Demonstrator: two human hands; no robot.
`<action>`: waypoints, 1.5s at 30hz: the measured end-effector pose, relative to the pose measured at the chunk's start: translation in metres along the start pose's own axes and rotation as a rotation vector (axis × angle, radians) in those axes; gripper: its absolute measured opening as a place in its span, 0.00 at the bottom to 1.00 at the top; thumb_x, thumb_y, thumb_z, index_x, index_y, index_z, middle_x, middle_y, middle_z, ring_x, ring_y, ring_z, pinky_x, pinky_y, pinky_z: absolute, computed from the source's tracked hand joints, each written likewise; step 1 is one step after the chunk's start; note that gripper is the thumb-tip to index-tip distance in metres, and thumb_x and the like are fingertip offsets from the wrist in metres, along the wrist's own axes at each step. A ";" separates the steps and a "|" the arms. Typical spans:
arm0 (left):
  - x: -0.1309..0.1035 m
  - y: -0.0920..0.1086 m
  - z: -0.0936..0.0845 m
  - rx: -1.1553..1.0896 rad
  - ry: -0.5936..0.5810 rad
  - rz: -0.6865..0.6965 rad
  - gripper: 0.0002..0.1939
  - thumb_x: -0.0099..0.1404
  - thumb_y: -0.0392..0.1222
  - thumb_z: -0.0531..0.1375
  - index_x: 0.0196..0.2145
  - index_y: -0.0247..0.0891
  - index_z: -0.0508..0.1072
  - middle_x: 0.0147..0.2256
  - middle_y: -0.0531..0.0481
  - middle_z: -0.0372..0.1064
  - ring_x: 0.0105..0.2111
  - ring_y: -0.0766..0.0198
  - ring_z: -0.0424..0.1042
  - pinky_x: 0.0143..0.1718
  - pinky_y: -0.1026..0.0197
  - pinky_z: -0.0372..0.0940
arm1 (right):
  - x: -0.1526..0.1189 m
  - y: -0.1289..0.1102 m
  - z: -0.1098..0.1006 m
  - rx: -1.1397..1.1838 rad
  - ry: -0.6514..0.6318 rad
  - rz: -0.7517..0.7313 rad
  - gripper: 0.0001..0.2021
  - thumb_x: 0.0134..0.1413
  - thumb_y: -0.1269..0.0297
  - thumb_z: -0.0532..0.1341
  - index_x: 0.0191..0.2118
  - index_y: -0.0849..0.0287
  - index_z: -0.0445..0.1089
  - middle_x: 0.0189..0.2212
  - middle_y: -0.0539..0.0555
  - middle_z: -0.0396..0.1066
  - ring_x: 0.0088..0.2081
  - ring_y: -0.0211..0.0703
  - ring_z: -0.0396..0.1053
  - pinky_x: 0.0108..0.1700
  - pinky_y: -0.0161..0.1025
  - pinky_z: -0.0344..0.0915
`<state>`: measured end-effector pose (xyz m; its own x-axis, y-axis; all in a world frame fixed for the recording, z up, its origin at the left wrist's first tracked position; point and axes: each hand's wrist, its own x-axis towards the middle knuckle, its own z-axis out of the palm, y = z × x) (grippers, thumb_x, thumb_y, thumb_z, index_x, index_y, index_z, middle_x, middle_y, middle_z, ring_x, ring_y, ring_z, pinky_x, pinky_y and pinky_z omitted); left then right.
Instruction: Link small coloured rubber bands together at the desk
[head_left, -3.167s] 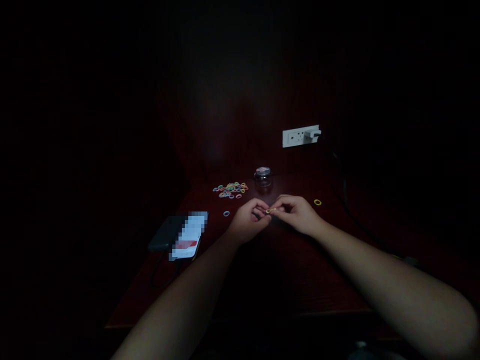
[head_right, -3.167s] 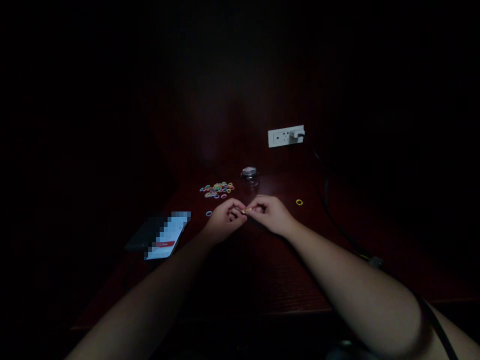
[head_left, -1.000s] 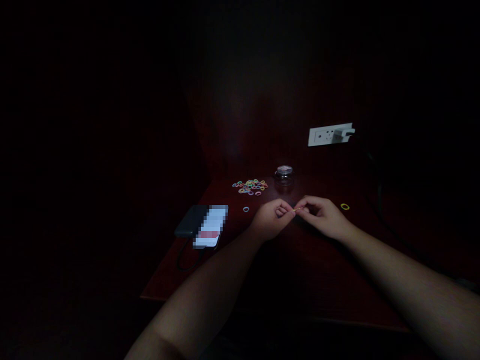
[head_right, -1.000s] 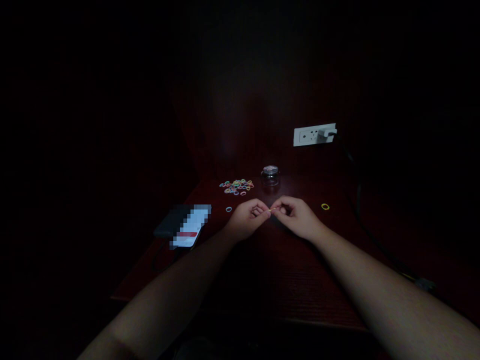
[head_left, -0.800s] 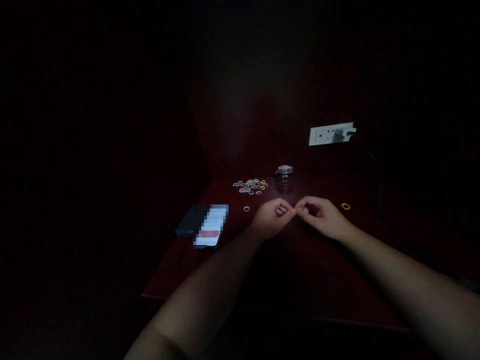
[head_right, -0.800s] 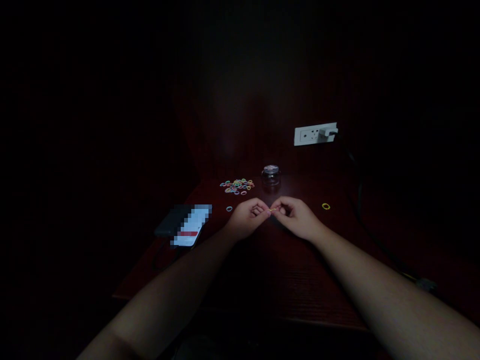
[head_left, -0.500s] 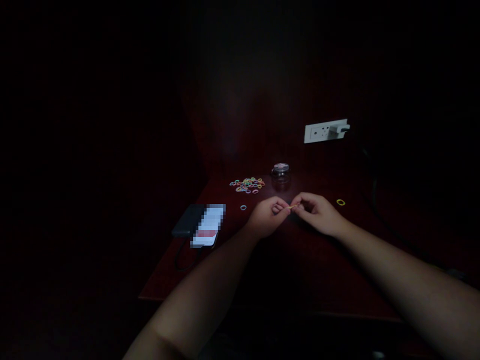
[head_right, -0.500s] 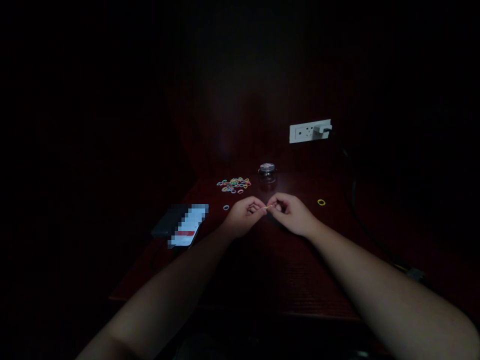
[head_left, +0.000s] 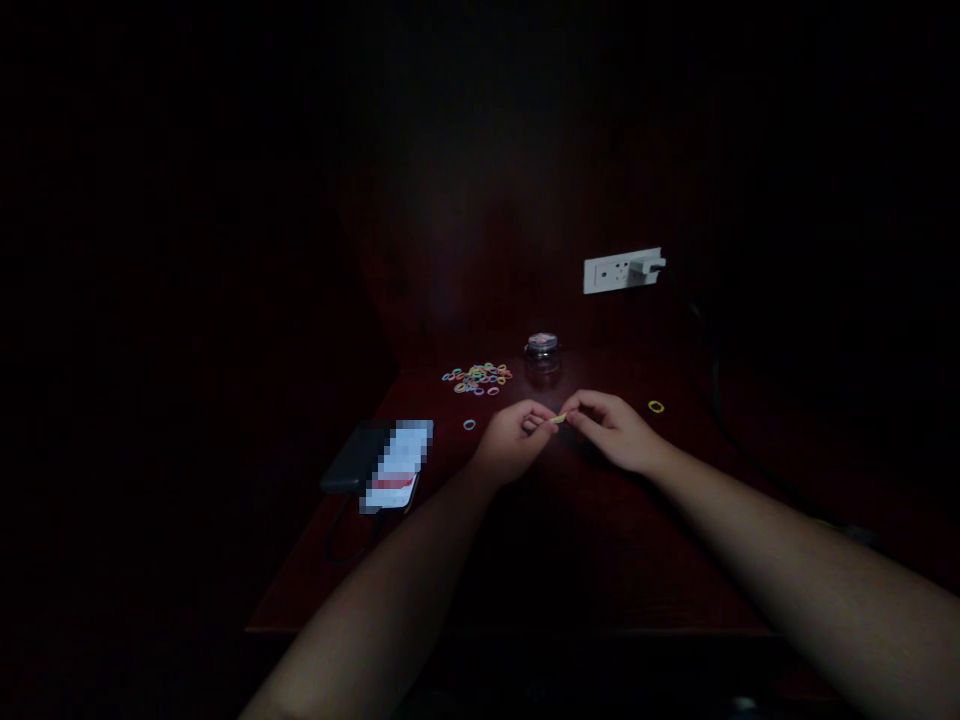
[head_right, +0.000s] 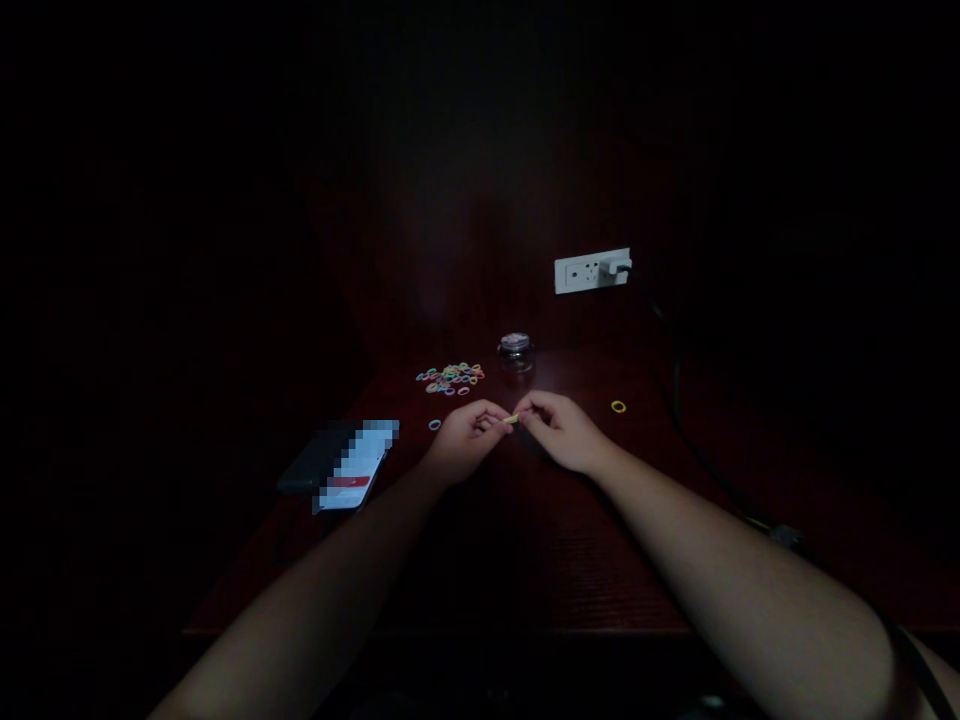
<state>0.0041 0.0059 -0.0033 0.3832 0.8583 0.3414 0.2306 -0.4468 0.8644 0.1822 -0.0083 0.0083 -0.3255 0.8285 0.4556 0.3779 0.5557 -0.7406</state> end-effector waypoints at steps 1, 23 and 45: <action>0.000 0.000 0.000 0.003 0.001 0.000 0.08 0.57 0.40 0.59 0.34 0.32 0.71 0.29 0.49 0.69 0.27 0.70 0.66 0.28 0.68 0.60 | 0.000 0.000 0.000 -0.005 0.002 0.004 0.10 0.56 0.62 0.54 0.32 0.62 0.68 0.25 0.51 0.65 0.27 0.37 0.62 0.29 0.35 0.58; 0.000 0.000 0.000 0.048 0.028 0.022 0.09 0.57 0.42 0.59 0.33 0.33 0.70 0.28 0.50 0.68 0.27 0.70 0.66 0.27 0.68 0.60 | 0.000 0.001 0.002 0.030 -0.006 0.008 0.08 0.52 0.62 0.57 0.34 0.62 0.67 0.24 0.49 0.62 0.25 0.35 0.56 0.27 0.34 0.55; -0.003 0.003 -0.001 0.027 0.034 0.016 0.10 0.56 0.41 0.61 0.34 0.33 0.69 0.29 0.50 0.68 0.28 0.70 0.66 0.26 0.70 0.59 | -0.001 0.002 0.002 -0.004 0.019 -0.031 0.08 0.52 0.61 0.58 0.32 0.61 0.70 0.24 0.51 0.66 0.26 0.36 0.59 0.28 0.34 0.57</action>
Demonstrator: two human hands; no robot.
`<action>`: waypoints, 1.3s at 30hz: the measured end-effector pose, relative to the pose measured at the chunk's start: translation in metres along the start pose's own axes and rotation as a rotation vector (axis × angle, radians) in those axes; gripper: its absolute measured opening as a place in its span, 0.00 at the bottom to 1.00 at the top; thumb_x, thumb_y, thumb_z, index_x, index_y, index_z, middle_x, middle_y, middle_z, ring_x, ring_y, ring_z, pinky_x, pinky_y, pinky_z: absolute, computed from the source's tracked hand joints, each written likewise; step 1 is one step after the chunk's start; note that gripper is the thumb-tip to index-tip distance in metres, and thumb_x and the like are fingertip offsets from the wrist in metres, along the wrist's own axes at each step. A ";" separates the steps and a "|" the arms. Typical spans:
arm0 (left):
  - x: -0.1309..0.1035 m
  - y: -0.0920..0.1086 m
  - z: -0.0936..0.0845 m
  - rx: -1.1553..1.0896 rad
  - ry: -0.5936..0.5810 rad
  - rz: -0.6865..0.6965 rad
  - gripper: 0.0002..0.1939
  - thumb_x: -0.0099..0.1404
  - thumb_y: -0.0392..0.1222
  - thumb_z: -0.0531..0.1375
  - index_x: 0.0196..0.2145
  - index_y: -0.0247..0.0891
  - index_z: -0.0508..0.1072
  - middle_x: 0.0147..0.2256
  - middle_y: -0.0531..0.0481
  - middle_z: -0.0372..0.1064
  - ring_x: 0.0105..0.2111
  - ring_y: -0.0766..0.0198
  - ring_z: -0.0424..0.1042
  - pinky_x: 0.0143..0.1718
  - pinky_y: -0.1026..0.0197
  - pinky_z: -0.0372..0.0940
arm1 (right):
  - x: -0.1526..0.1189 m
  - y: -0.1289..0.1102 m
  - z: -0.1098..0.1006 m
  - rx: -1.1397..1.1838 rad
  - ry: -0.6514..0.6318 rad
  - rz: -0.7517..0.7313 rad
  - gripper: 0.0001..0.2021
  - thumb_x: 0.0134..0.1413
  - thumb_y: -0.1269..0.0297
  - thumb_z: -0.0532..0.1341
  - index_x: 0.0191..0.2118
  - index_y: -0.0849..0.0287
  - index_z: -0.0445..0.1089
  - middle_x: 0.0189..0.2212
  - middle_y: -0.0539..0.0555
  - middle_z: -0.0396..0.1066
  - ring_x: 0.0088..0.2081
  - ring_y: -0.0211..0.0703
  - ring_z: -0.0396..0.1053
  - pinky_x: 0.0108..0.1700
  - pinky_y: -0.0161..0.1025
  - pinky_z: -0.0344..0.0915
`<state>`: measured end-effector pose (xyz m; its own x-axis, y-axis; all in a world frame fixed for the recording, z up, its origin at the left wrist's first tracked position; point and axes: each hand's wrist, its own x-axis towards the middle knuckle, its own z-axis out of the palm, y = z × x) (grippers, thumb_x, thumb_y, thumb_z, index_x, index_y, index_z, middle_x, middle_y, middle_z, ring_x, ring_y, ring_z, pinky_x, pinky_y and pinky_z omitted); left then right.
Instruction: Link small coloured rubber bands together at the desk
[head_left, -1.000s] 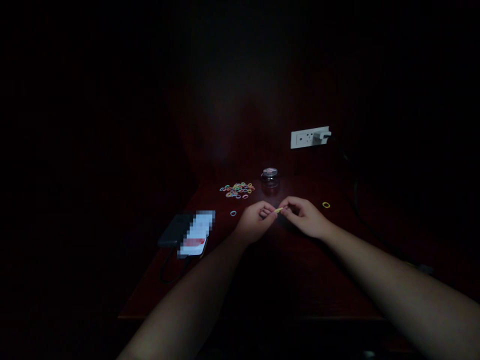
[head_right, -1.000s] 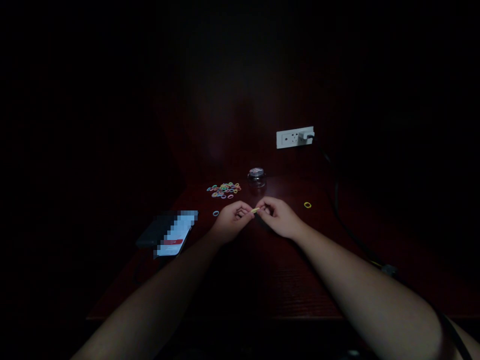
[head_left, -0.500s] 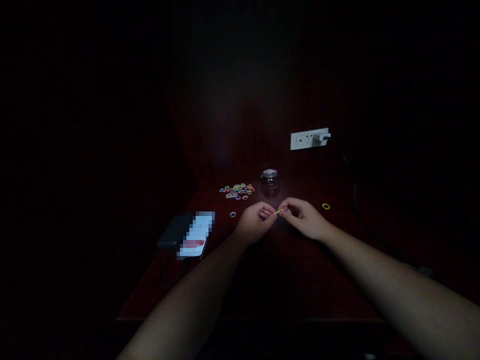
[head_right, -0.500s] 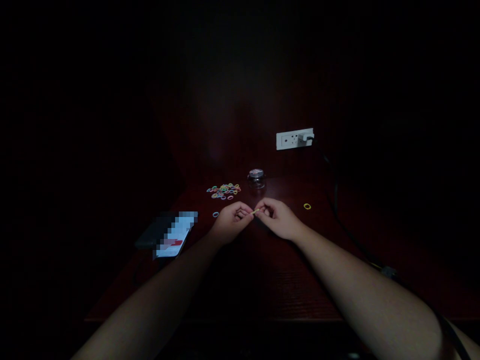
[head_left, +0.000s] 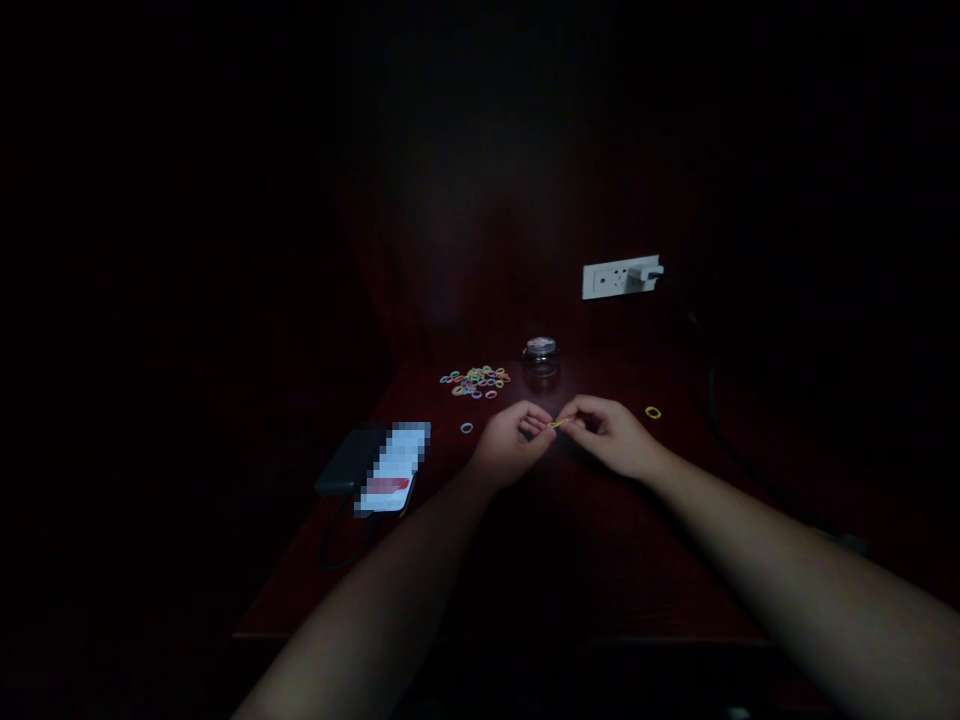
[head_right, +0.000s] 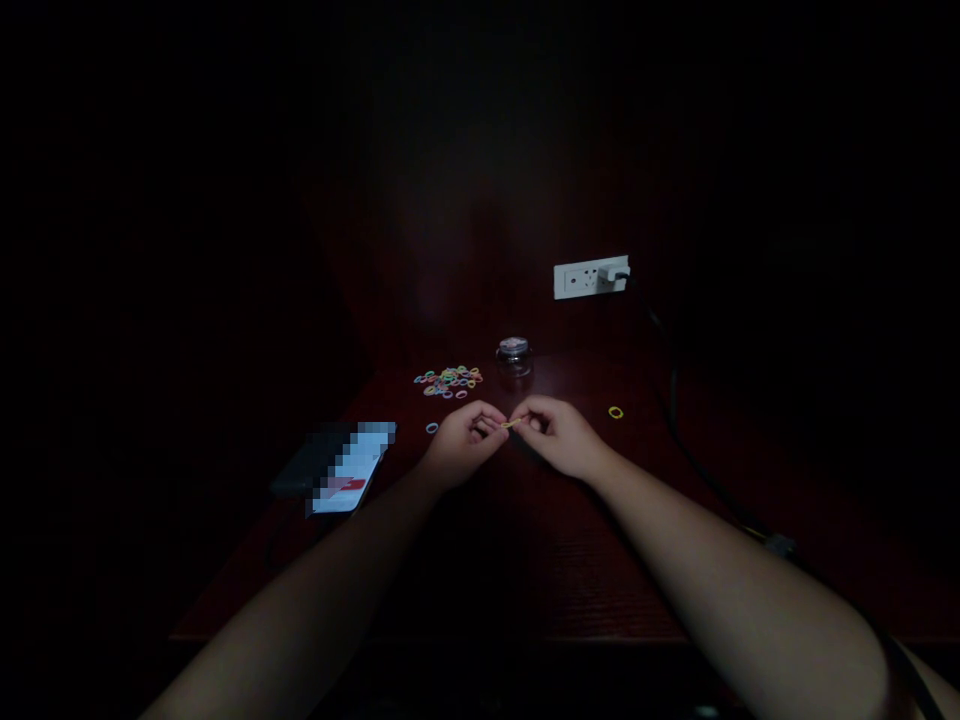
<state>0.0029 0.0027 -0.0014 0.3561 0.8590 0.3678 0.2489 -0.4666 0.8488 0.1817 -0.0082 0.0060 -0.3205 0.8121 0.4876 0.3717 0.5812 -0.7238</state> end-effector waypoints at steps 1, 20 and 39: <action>0.000 0.001 0.000 0.000 0.001 -0.002 0.10 0.55 0.41 0.61 0.34 0.33 0.69 0.29 0.50 0.67 0.28 0.71 0.65 0.26 0.70 0.58 | 0.000 0.000 0.000 -0.008 0.005 -0.007 0.09 0.52 0.61 0.58 0.32 0.61 0.70 0.24 0.51 0.66 0.26 0.37 0.60 0.28 0.34 0.58; 0.001 0.000 -0.001 0.054 0.042 0.040 0.09 0.57 0.42 0.59 0.33 0.34 0.70 0.29 0.50 0.69 0.29 0.70 0.66 0.26 0.69 0.59 | -0.001 -0.004 -0.001 0.050 -0.003 0.007 0.07 0.48 0.64 0.60 0.33 0.62 0.69 0.22 0.49 0.63 0.23 0.33 0.57 0.24 0.32 0.57; 0.000 0.000 -0.001 0.049 0.021 0.038 0.08 0.56 0.41 0.59 0.33 0.34 0.70 0.29 0.50 0.68 0.28 0.70 0.65 0.26 0.69 0.57 | 0.000 -0.006 -0.006 -0.122 0.024 -0.080 0.08 0.53 0.62 0.58 0.30 0.61 0.72 0.25 0.52 0.66 0.27 0.38 0.62 0.30 0.36 0.59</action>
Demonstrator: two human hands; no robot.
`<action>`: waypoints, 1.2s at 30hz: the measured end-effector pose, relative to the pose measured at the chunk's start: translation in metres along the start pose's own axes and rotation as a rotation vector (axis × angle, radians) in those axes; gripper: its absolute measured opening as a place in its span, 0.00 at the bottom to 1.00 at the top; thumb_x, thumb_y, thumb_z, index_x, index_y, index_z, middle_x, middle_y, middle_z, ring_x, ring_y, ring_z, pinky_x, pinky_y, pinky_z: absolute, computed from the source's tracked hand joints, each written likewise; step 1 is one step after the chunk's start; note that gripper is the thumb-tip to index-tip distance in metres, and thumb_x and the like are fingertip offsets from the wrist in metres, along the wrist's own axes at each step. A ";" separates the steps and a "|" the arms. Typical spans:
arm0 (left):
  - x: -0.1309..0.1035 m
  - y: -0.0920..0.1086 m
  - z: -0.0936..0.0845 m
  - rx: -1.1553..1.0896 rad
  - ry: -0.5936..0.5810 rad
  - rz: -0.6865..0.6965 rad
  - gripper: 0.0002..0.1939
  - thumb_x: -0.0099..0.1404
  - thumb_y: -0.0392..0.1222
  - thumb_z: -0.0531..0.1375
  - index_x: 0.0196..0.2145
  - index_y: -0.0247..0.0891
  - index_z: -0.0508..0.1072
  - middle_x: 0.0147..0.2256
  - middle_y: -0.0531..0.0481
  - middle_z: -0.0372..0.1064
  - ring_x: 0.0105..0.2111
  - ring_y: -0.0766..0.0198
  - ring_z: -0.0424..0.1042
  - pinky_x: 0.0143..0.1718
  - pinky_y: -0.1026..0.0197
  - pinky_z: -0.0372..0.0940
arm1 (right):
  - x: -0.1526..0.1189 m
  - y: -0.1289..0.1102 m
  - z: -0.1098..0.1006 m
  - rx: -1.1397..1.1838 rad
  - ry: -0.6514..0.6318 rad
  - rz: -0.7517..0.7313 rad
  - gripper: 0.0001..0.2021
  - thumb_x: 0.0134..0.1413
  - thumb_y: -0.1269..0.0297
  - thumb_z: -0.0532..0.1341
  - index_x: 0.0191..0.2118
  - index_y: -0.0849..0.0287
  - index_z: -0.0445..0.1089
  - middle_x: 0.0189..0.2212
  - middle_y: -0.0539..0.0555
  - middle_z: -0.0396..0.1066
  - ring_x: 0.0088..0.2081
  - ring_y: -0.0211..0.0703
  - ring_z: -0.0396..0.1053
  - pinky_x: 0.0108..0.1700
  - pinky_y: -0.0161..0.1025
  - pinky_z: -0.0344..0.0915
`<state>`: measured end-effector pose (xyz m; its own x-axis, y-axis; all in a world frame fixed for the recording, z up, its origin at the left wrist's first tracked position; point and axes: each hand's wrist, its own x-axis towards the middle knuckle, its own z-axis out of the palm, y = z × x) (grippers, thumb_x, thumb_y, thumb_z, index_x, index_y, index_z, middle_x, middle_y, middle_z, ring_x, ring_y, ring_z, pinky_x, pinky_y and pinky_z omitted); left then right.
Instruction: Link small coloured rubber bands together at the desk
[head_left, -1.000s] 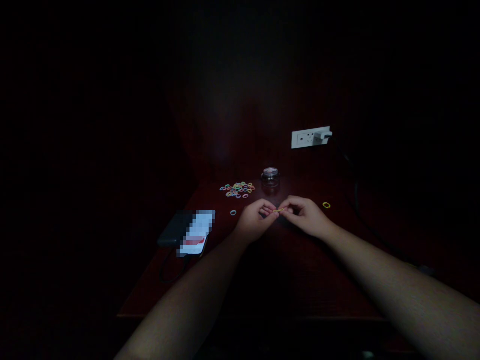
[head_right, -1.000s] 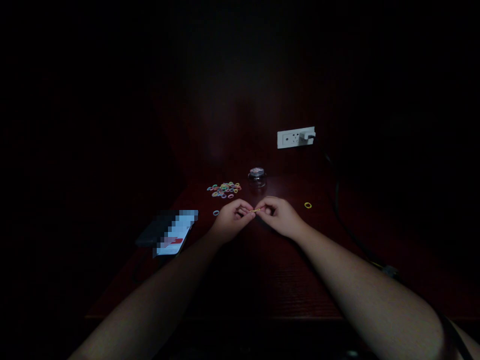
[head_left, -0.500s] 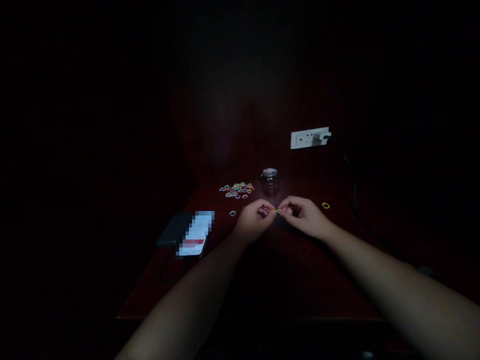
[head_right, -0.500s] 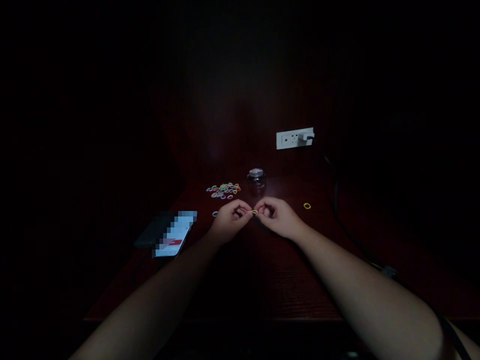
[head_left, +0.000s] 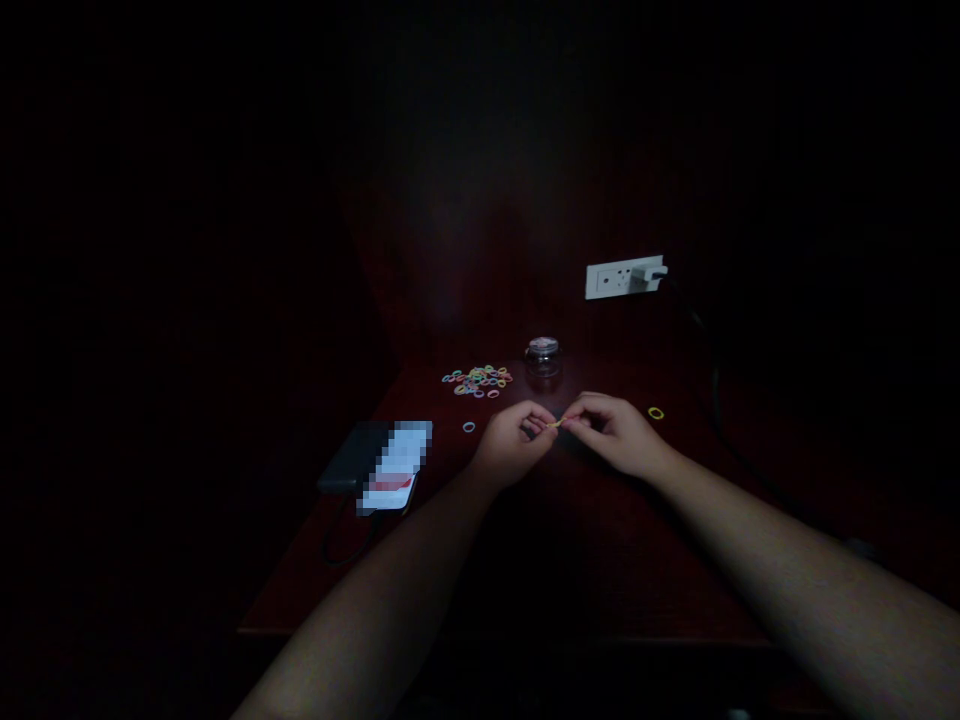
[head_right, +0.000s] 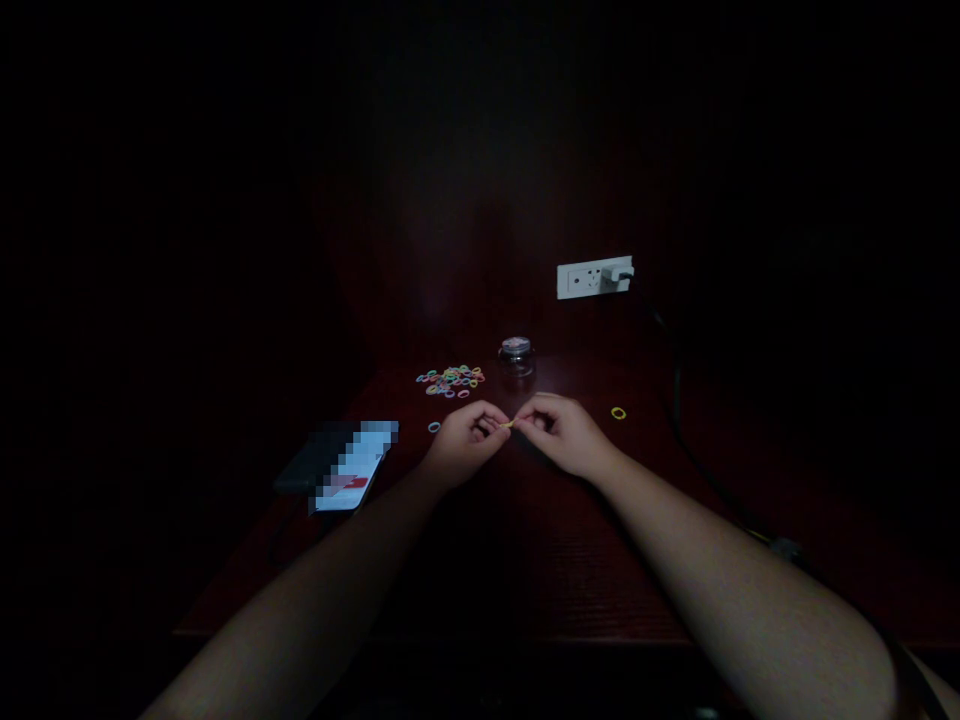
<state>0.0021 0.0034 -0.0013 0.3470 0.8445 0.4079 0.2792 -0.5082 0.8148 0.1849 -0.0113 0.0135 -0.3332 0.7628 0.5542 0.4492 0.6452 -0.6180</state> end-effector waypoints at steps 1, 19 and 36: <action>0.000 -0.001 0.000 -0.004 0.001 0.000 0.09 0.56 0.42 0.59 0.33 0.34 0.70 0.28 0.50 0.68 0.28 0.70 0.65 0.26 0.69 0.57 | 0.000 0.001 0.000 -0.002 0.002 -0.001 0.08 0.53 0.62 0.58 0.30 0.60 0.72 0.25 0.52 0.66 0.27 0.38 0.62 0.30 0.36 0.59; 0.000 0.000 0.000 0.001 0.006 -0.003 0.09 0.57 0.42 0.59 0.34 0.34 0.71 0.29 0.50 0.68 0.28 0.70 0.65 0.26 0.69 0.58 | 0.000 0.004 0.003 0.098 -0.003 0.084 0.07 0.50 0.63 0.59 0.32 0.61 0.69 0.23 0.50 0.64 0.24 0.36 0.59 0.27 0.34 0.57; -0.001 0.002 0.000 0.005 0.003 -0.011 0.09 0.57 0.41 0.59 0.33 0.33 0.71 0.28 0.50 0.68 0.27 0.71 0.64 0.26 0.69 0.58 | 0.000 0.003 0.001 0.030 -0.003 0.052 0.06 0.52 0.66 0.57 0.31 0.62 0.69 0.24 0.50 0.63 0.26 0.36 0.59 0.29 0.35 0.57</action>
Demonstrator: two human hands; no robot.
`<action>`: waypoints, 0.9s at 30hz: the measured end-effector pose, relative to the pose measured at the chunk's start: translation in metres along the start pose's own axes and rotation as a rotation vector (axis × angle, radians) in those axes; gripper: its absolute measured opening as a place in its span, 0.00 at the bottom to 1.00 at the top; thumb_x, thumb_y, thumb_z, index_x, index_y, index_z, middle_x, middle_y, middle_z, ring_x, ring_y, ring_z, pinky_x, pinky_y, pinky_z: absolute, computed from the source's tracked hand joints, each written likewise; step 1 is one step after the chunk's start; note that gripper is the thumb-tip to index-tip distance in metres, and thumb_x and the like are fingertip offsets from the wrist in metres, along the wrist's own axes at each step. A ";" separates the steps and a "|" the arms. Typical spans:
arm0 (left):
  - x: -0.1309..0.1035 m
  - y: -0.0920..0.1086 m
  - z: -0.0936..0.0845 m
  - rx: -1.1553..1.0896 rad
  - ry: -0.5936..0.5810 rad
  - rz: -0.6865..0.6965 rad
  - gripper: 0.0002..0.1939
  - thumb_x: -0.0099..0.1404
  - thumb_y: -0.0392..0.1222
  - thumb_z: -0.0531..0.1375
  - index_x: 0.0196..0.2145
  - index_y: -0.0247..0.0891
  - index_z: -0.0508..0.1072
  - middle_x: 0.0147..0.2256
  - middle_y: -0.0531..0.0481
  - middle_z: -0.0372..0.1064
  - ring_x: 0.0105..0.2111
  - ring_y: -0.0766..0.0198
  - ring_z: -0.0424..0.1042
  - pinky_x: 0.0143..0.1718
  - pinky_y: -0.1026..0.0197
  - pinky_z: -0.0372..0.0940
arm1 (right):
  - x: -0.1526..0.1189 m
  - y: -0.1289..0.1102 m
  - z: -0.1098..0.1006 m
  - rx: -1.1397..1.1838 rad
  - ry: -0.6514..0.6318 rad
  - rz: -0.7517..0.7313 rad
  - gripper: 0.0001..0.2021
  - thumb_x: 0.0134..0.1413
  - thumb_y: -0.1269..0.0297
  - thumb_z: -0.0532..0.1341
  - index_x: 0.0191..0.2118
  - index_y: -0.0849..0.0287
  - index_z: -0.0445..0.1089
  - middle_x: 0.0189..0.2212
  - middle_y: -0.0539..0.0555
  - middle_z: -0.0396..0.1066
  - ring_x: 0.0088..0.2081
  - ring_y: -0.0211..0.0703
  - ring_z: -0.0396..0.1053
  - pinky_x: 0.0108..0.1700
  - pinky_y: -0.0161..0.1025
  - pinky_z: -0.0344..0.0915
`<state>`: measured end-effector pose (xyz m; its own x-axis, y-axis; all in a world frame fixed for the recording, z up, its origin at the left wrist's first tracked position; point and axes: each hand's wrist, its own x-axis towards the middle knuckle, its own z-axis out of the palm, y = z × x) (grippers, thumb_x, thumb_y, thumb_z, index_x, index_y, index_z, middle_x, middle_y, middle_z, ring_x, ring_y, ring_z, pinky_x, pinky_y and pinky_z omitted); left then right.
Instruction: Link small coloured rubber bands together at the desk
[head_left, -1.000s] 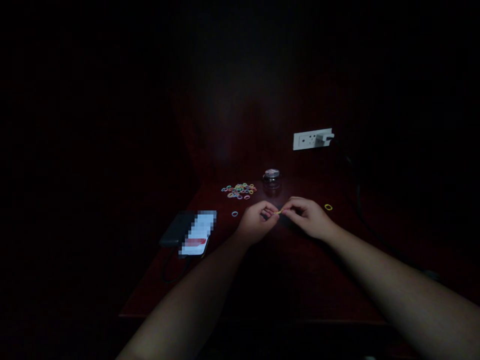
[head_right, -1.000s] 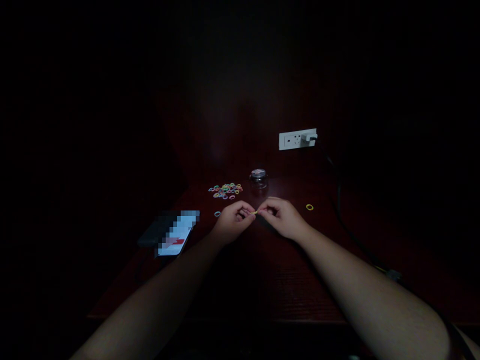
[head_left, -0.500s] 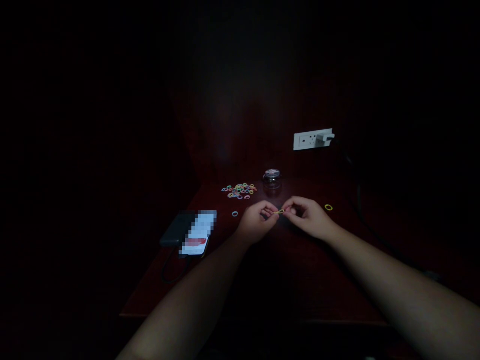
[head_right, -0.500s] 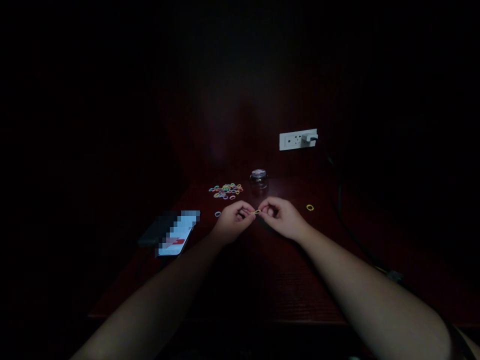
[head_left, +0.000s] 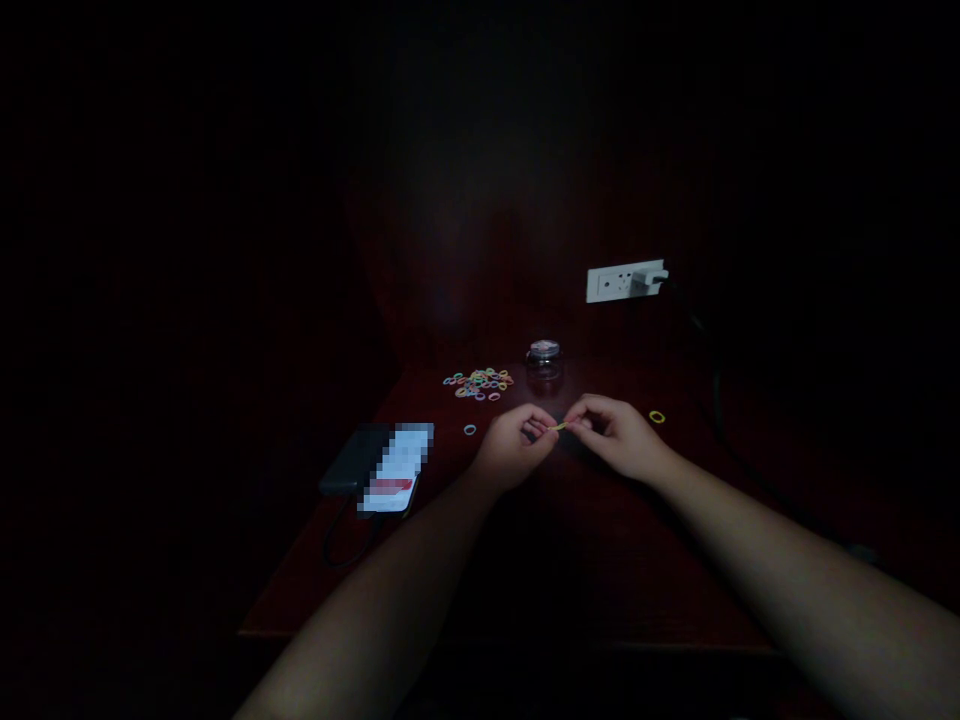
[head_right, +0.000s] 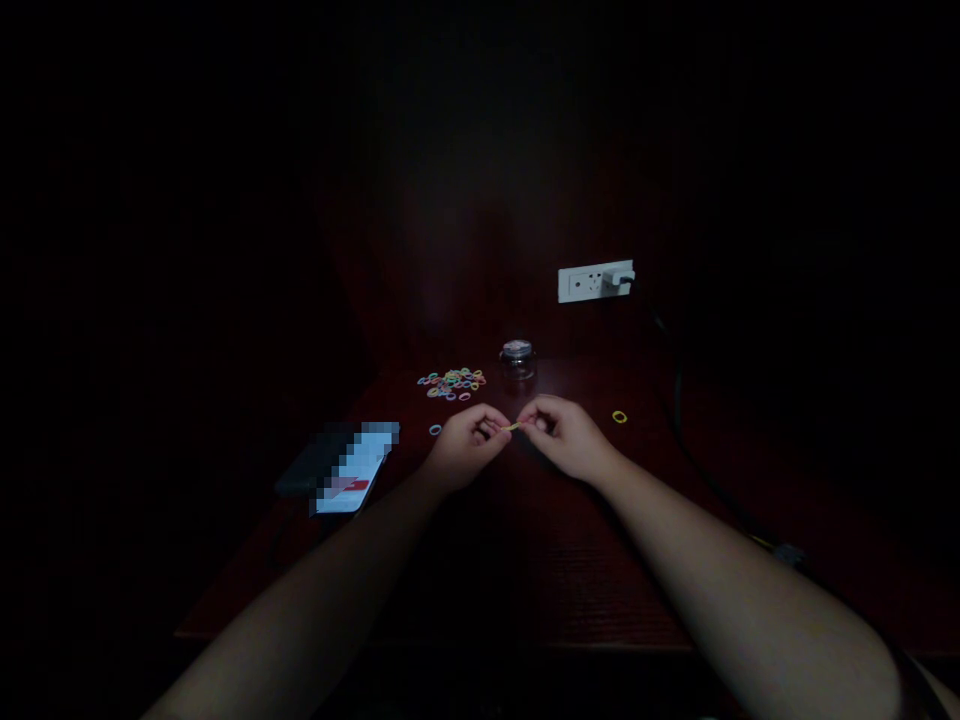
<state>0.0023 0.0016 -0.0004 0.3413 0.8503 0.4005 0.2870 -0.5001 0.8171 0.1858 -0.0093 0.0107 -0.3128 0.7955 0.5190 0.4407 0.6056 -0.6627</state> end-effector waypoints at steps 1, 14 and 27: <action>0.000 0.000 0.000 -0.002 -0.004 -0.001 0.09 0.57 0.41 0.59 0.33 0.33 0.71 0.28 0.50 0.68 0.27 0.71 0.64 0.26 0.69 0.58 | 0.000 0.000 -0.001 -0.009 0.001 -0.001 0.06 0.52 0.66 0.57 0.31 0.62 0.69 0.24 0.51 0.64 0.26 0.36 0.59 0.29 0.35 0.57; 0.000 -0.002 0.000 0.005 0.004 0.016 0.09 0.57 0.41 0.59 0.34 0.33 0.71 0.29 0.50 0.69 0.28 0.71 0.65 0.27 0.69 0.58 | 0.000 0.000 0.001 -0.012 0.021 0.014 0.06 0.52 0.65 0.58 0.31 0.61 0.69 0.24 0.51 0.65 0.27 0.37 0.60 0.29 0.35 0.57; 0.001 -0.001 0.000 -0.005 -0.007 0.005 0.09 0.57 0.41 0.59 0.34 0.34 0.70 0.29 0.50 0.68 0.28 0.71 0.64 0.27 0.69 0.58 | 0.002 -0.002 0.000 -0.025 0.017 0.021 0.07 0.52 0.64 0.58 0.29 0.62 0.69 0.24 0.51 0.64 0.27 0.37 0.60 0.30 0.35 0.57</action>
<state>0.0023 0.0030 -0.0012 0.3488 0.8466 0.4019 0.2806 -0.5035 0.8171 0.1847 -0.0091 0.0128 -0.2893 0.8073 0.5143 0.4676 0.5880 -0.6600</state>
